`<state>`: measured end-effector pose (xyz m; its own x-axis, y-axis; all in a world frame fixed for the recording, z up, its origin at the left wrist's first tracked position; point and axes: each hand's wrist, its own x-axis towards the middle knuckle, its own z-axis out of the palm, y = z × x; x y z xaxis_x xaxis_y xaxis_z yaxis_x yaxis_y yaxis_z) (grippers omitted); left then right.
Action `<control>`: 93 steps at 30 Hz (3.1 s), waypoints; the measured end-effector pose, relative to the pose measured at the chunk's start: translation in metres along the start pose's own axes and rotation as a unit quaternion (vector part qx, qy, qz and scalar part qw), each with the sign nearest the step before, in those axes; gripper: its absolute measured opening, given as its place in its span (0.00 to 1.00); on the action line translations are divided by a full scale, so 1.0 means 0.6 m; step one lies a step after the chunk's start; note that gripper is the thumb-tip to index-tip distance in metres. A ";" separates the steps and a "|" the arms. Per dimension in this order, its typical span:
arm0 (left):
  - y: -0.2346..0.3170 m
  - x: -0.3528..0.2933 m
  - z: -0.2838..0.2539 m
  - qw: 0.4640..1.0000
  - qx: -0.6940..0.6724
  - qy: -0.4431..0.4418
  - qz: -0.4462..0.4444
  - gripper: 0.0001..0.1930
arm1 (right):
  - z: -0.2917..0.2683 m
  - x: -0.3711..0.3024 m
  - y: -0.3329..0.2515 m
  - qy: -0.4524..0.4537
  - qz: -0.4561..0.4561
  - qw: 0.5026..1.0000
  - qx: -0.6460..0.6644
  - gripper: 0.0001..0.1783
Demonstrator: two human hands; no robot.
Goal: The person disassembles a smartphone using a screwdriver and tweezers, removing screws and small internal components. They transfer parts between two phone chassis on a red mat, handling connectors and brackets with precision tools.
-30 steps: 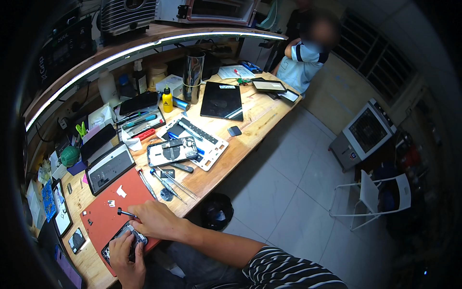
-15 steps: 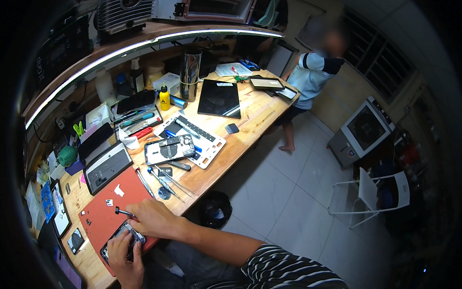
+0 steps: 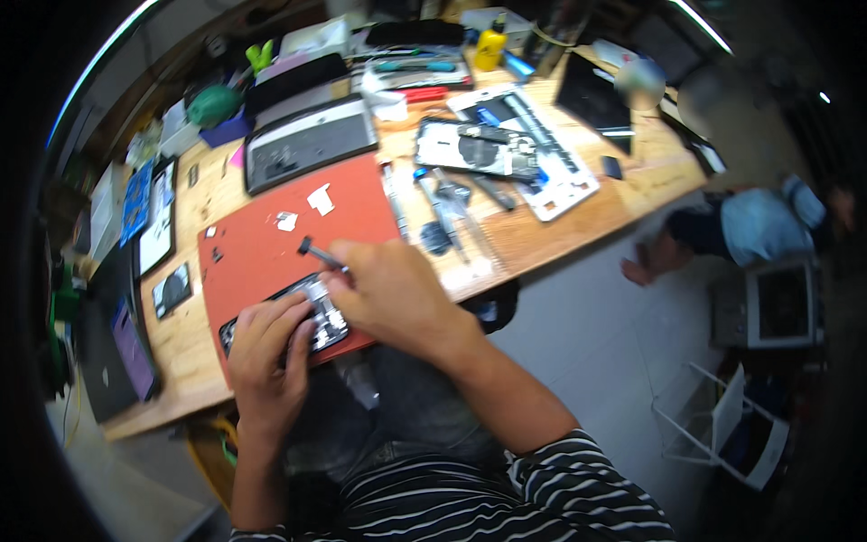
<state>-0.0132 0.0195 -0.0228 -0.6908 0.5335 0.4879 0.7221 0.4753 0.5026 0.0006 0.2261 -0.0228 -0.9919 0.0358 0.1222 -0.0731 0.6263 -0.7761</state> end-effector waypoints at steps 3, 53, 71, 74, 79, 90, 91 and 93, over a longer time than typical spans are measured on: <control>0.006 -0.006 -0.008 1.000 -0.004 -0.001 -0.019 0.12 | -0.010 -0.002 -0.030 -0.004 0.046 0.998 0.038 0.09; 0.000 -0.003 -0.007 1.000 -0.020 -0.009 0.002 0.14 | -0.009 0.004 -0.039 -0.013 0.068 0.997 0.037 0.06; 0.000 0.011 -0.006 0.999 -0.022 0.001 -0.037 0.15 | -0.005 0.006 -0.033 -0.017 0.048 0.997 0.050 0.06; -0.001 0.010 -0.003 1.000 -0.017 0.006 -0.021 0.14 | -0.007 0.006 -0.034 -0.017 0.049 0.998 0.045 0.06; -0.004 0.010 -0.002 1.000 -0.012 0.005 -0.009 0.12 | -0.009 0.007 -0.037 -0.013 0.046 0.999 0.025 0.06; -0.002 0.008 -0.014 0.998 -0.046 -0.024 -0.038 0.12 | -0.006 0.006 -0.038 -0.008 0.049 0.998 0.028 0.06; 0.006 0.007 -0.017 0.997 -0.042 -0.033 -0.051 0.12 | -0.003 0.005 -0.036 -0.003 0.048 0.998 0.029 0.06; 0.014 0.005 -0.023 0.997 -0.034 -0.049 -0.050 0.13 | -0.001 0.004 -0.036 -0.001 0.048 0.998 0.028 0.05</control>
<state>-0.0096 0.0152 -0.0071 -0.7493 0.5542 0.3625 0.6439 0.4822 0.5940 -0.0002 0.2134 -0.0055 -0.9948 0.0915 0.0445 0.0164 0.5760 -0.8173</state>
